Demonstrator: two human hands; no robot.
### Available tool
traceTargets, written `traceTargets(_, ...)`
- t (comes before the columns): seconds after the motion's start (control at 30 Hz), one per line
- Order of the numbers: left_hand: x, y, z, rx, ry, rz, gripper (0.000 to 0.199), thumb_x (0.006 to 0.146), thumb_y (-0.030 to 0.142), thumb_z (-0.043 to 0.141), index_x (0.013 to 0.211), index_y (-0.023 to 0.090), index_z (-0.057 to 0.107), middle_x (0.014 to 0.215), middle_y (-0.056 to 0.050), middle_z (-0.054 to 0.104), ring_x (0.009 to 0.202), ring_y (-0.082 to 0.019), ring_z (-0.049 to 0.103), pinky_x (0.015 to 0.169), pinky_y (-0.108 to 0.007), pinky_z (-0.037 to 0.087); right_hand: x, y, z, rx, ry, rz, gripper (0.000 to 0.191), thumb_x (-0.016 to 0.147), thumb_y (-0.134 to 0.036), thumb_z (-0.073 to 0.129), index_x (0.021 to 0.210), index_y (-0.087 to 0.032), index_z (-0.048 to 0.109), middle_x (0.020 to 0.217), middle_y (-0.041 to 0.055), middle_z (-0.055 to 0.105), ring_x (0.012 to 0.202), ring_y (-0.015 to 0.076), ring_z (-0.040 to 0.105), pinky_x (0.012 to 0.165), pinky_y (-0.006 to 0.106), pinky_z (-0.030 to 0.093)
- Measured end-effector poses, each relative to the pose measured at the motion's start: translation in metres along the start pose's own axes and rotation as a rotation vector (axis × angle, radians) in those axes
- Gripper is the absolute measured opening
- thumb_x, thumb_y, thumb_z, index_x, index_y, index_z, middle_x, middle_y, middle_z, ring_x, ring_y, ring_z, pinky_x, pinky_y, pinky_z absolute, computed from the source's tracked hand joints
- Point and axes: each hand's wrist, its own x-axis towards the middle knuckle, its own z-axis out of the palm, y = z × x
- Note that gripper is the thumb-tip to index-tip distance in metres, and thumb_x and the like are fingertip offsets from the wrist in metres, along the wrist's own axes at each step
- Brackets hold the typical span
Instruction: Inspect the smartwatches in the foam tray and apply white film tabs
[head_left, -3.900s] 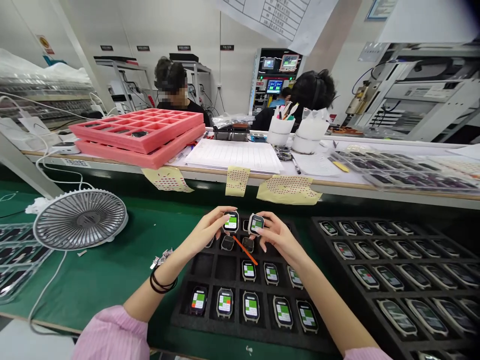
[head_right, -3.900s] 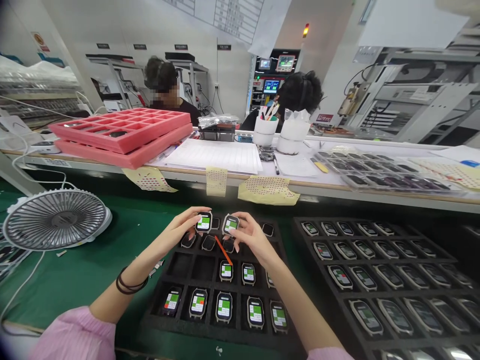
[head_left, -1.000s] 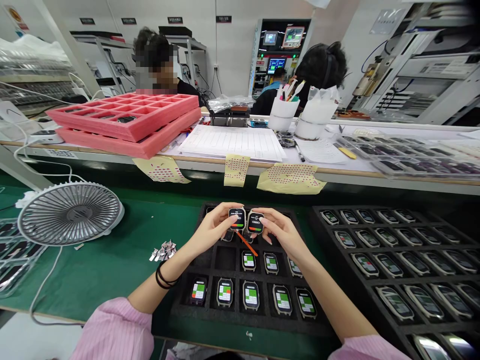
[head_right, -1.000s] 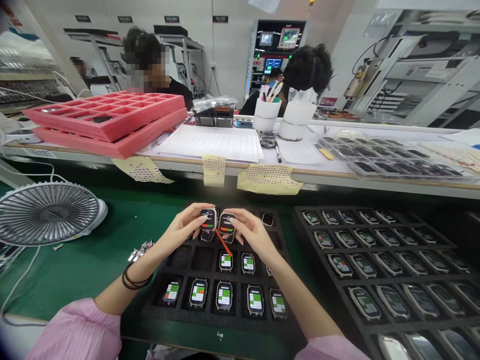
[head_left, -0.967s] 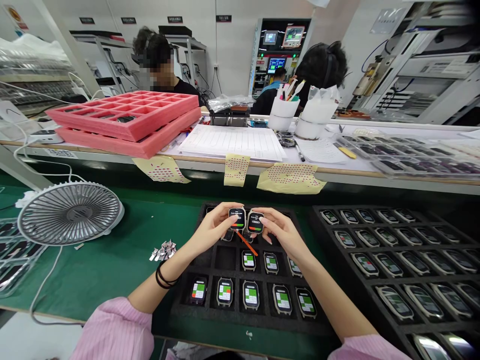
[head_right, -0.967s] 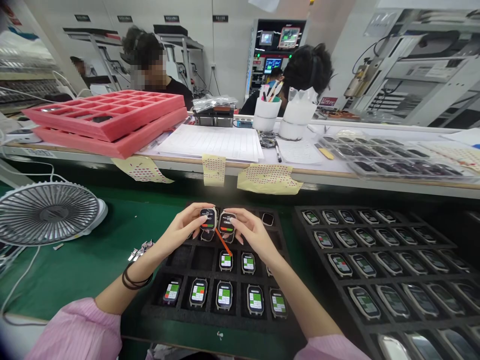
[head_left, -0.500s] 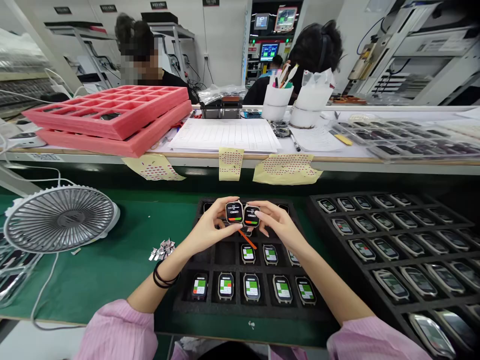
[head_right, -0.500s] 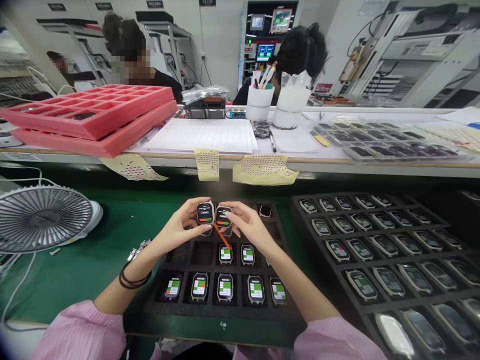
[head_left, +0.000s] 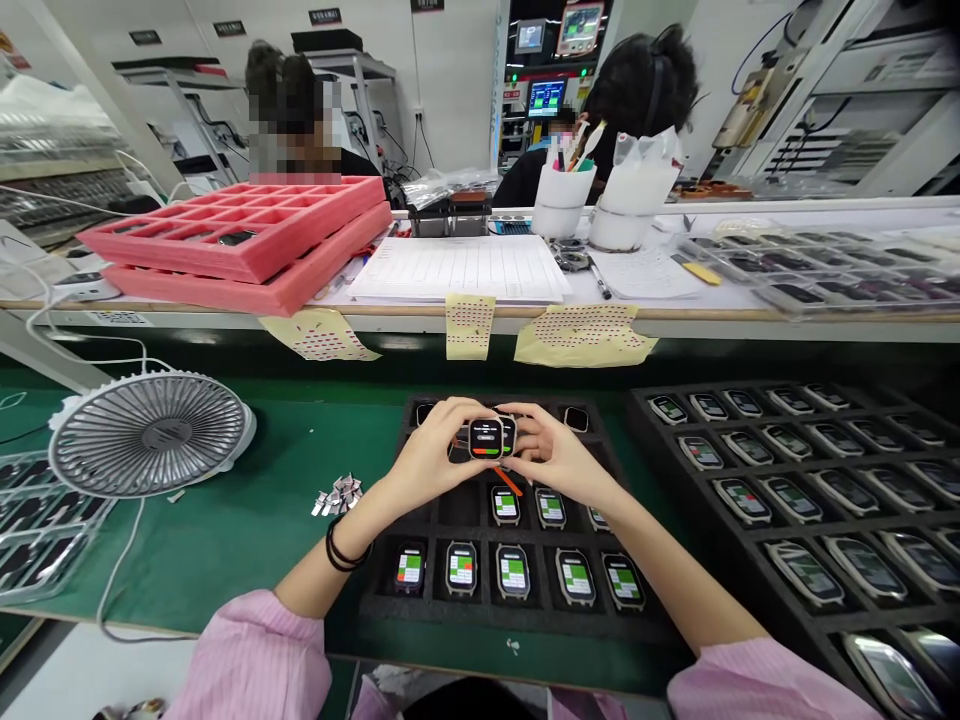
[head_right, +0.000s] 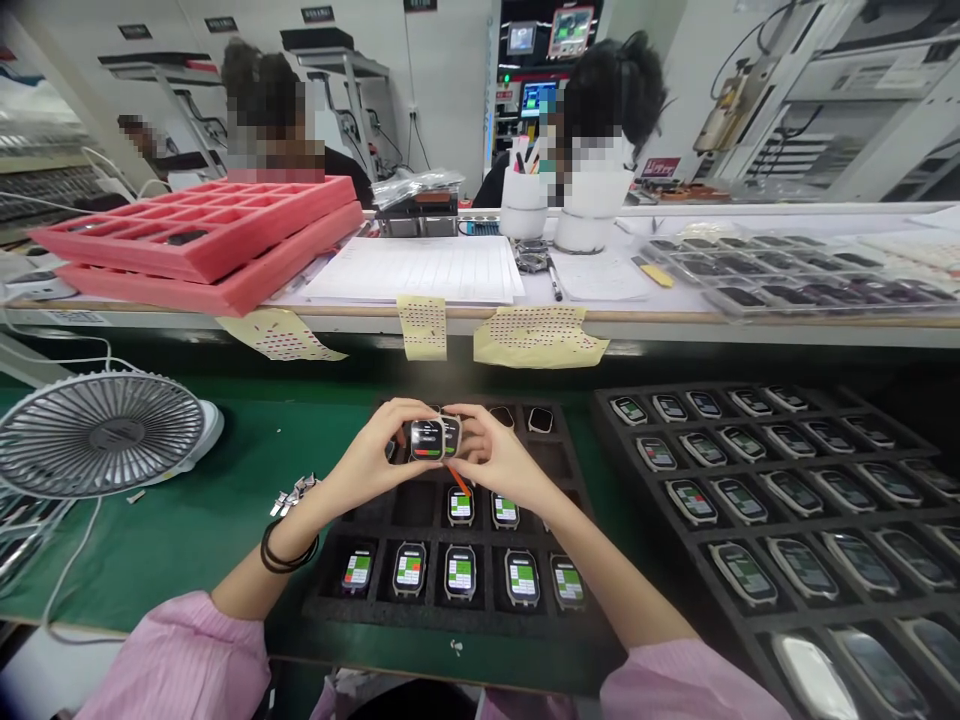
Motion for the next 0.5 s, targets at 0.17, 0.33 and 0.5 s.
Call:
traceTargets(0.17, -0.001, -0.007, 0.008, 0.161, -0.066, 0.09, 0.04, 0.08, 0.017, 0.067, 0.118, 0.023, 0.057, 0.123, -0.009, 0.064, 0.113, -0.025, 0.06, 0.096, -0.039, 0.049, -0.007, 0.005, 0.003, -0.1, -0.128, 0.019, 0.071, 0.078, -0.017, 0.065, 0.139, -0.03, 0.031, 0.123, 0.0108, 0.059, 0.081, 0.0163, 0.069, 0.06, 0.026, 0.055)
traceTargets(0.33, -0.004, -0.008, 0.005, 0.217, 0.029, 0.167, 0.04, 0.079, 0.016, 0.066, 0.118, 0.022, 0.059, 0.12, -0.009, 0.067, 0.111, -0.024, 0.063, 0.096, -0.038, 0.051, -0.008, -0.01, -0.001, -0.212, -0.067, -0.085, 0.075, 0.085, -0.029, 0.066, 0.145, -0.031, 0.023, 0.14, 0.0151, 0.05, 0.113, 0.0269, 0.062, 0.085, 0.046, 0.057)
traceTargets(0.5, -0.006, -0.002, -0.011, 0.179, 0.141, 0.183, 0.042, 0.079, 0.019, 0.067, 0.12, 0.021, 0.059, 0.121, -0.009, 0.067, 0.111, -0.024, 0.064, 0.097, -0.037, 0.052, -0.022, -0.076, -0.028, -0.285, 0.298, -0.58, 0.039, 0.097, -0.042, 0.046, 0.136, -0.039, 0.043, 0.144, 0.0066, 0.048, 0.131, 0.0299, 0.048, 0.103, 0.056, 0.043)
